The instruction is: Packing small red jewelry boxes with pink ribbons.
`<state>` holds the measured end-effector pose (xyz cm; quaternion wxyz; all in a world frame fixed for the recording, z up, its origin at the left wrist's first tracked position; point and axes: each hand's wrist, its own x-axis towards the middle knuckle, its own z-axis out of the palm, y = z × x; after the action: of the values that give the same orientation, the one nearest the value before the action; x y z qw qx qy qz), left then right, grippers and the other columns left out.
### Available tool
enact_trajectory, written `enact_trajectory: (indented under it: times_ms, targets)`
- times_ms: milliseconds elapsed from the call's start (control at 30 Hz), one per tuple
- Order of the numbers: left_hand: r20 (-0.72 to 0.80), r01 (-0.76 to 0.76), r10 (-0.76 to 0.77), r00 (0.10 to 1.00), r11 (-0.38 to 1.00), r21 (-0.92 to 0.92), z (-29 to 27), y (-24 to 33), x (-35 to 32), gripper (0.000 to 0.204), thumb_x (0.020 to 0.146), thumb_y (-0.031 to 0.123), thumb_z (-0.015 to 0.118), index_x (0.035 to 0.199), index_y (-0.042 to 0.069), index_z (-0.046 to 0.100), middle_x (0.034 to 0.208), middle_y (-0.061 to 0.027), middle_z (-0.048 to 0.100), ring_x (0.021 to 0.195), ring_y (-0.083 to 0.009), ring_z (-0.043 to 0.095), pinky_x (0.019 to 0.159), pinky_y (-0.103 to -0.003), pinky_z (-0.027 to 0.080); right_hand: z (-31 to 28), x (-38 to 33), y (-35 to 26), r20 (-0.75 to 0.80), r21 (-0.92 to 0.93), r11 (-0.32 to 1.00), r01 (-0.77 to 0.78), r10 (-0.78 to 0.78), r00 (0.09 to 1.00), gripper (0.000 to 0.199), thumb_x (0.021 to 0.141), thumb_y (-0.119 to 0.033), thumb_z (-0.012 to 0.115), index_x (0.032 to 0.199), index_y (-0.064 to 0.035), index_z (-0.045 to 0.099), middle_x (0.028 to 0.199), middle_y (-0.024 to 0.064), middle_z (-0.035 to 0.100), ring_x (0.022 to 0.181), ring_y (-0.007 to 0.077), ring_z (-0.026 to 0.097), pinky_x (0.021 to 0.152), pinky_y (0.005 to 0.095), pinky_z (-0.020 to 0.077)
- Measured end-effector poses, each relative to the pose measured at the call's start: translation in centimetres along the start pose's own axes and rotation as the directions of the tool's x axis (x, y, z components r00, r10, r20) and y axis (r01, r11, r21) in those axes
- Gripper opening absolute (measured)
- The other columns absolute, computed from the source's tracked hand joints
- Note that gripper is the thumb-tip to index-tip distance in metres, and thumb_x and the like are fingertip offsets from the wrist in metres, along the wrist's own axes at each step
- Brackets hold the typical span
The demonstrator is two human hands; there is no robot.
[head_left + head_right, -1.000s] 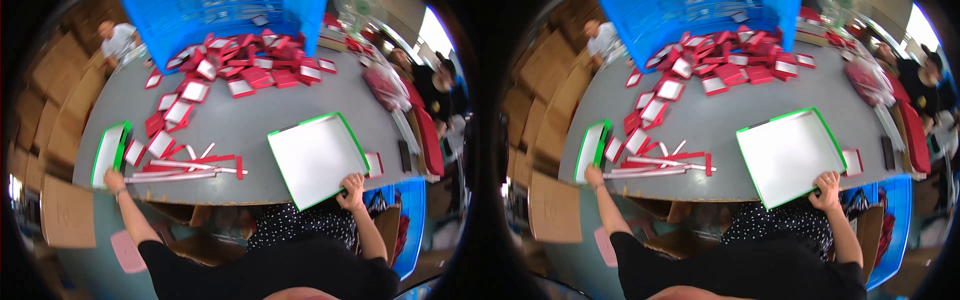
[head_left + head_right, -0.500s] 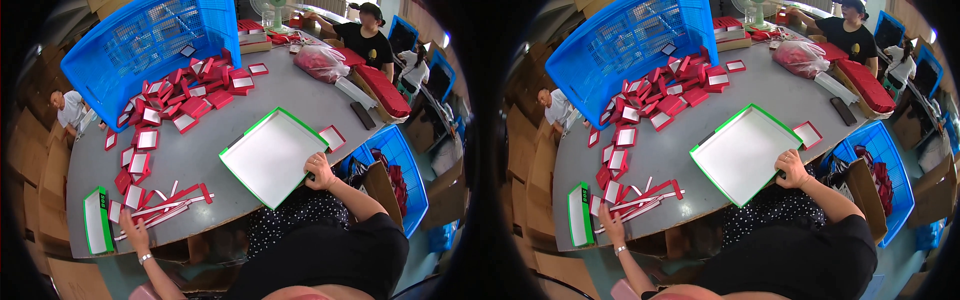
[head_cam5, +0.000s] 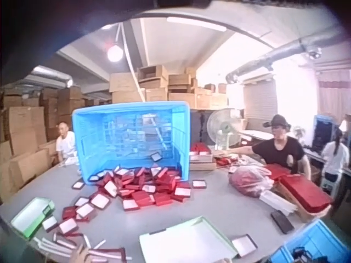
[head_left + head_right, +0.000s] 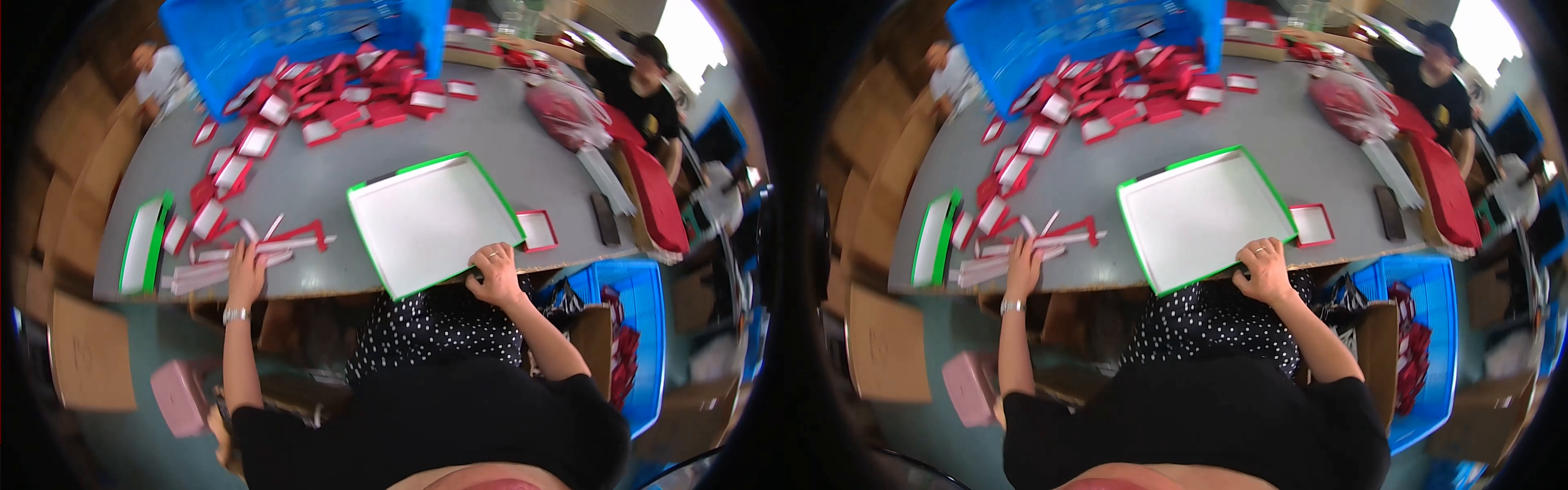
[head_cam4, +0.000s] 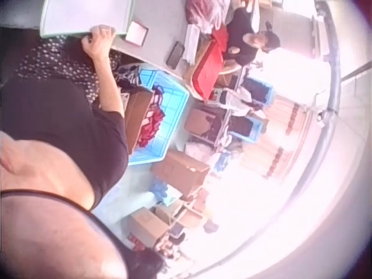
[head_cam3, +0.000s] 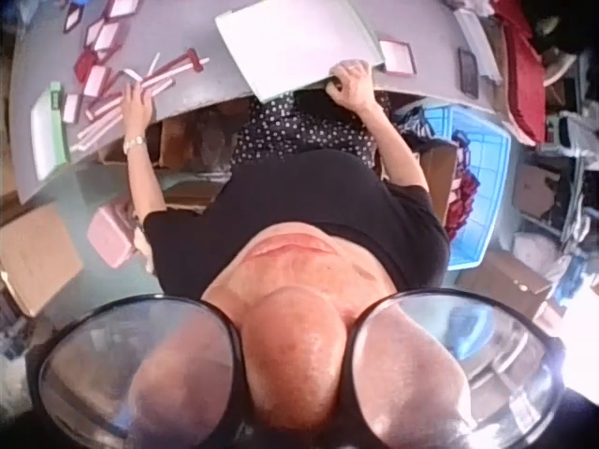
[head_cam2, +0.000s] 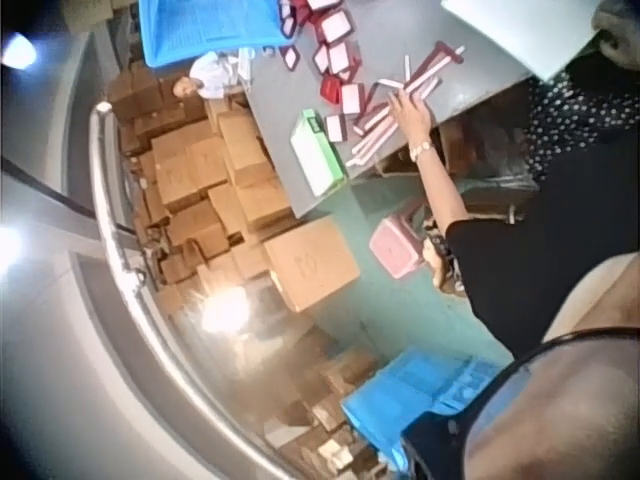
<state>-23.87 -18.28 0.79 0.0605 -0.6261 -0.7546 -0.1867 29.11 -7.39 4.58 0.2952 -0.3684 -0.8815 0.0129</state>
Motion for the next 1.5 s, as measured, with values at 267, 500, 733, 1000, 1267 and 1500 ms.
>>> enact_trajectory:
  times_ms: [267, 500, 733, 1000, 1267, 1500]
  targets:
    - [0.017, 0.020, -0.017, 1.000, 0.989, -0.148, -1.2, 5.8, 0.1, 0.042, 0.091, 0.028, 0.057, 0.122, 0.000, 0.054, 0.128, -0.0232, 0.051, 0.119, -0.0384, 0.047, 0.102, -0.041, 0.038, 0.0, -0.9, 0.3, -0.018, -0.031, 0.999, 0.040, -0.041, 0.999, 0.024, 0.064, -0.014, 0.065, 0.087, -0.0085, 0.060, 0.089, 0.0073, 0.059, 0.092, 0.0272, 0.054, 0.090, 0.0437, 0.0369]
    - [-0.124, 0.039, -0.048, 0.991, 0.996, -0.077, 2.2, 11.2, 0.6, 0.038, 0.087, 0.028, 0.061, 0.115, 0.002, 0.061, 0.123, -0.0195, 0.054, 0.115, -0.0366, 0.050, 0.097, -0.045, 0.040, 0.1, -1.0, 0.3, -0.026, -0.040, 0.998, 0.047, -0.048, 0.999, 0.027, 0.063, -0.012, 0.065, 0.089, -0.0094, 0.060, 0.089, 0.0055, 0.060, 0.091, 0.0258, 0.054, 0.089, 0.0425, 0.0371]
    - [-0.275, -0.110, 0.048, 0.960, 0.971, -0.213, 3.5, 13.2, 3.9, 0.031, 0.080, 0.026, 0.068, 0.104, 0.007, 0.065, 0.119, -0.0114, 0.055, 0.115, -0.0318, 0.048, 0.094, -0.047, 0.038, -0.1, -1.0, 0.0, -0.013, -0.041, 0.999, 0.028, -0.029, 1.000, 0.026, 0.063, -0.012, 0.066, 0.089, -0.0105, 0.059, 0.089, 0.0051, 0.060, 0.092, 0.0258, 0.055, 0.091, 0.0432, 0.0374]
    - [-0.066, -0.153, 0.143, 0.988, 0.969, -0.196, 6.3, 18.4, 5.9, 0.038, 0.074, 0.030, 0.072, 0.104, 0.007, 0.065, 0.121, -0.0099, 0.053, 0.125, -0.0354, 0.037, 0.099, -0.052, 0.033, -0.4, -1.1, -0.2, -0.013, -0.026, 1.000, 0.003, -0.004, 1.000, 0.024, 0.062, -0.012, 0.065, 0.085, -0.0090, 0.059, 0.087, 0.0062, 0.060, 0.090, 0.0261, 0.055, 0.089, 0.0422, 0.0381]
    - [-0.076, -0.138, 0.125, 0.989, 0.969, -0.204, 5.5, 18.4, 7.6, 0.021, 0.075, 0.018, 0.070, 0.095, 0.010, 0.068, 0.107, -0.0076, 0.060, 0.116, -0.0346, 0.044, 0.094, -0.052, 0.036, -0.2, -0.7, -0.5, -0.015, -0.028, 0.999, -0.017, 0.016, 1.000, 0.026, 0.062, -0.012, 0.066, 0.086, -0.0095, 0.060, 0.087, 0.0057, 0.059, 0.091, 0.0257, 0.055, 0.089, 0.0427, 0.0381]
    - [-0.059, 0.062, -0.140, 0.988, 0.726, -0.685, 3.3, 17.1, 9.7, 0.021, 0.087, 0.011, 0.063, 0.107, 0.003, 0.064, 0.087, -0.0042, 0.068, 0.076, -0.0096, 0.062, 0.067, -0.026, 0.050, -0.3, -1.2, 0.3, -0.038, 0.013, 1.000, -0.028, 0.028, 0.999, 0.028, 0.061, -0.018, 0.066, 0.088, -0.0104, 0.059, 0.087, 0.0054, 0.059, 0.090, 0.0259, 0.055, 0.090, 0.0438, 0.0380]
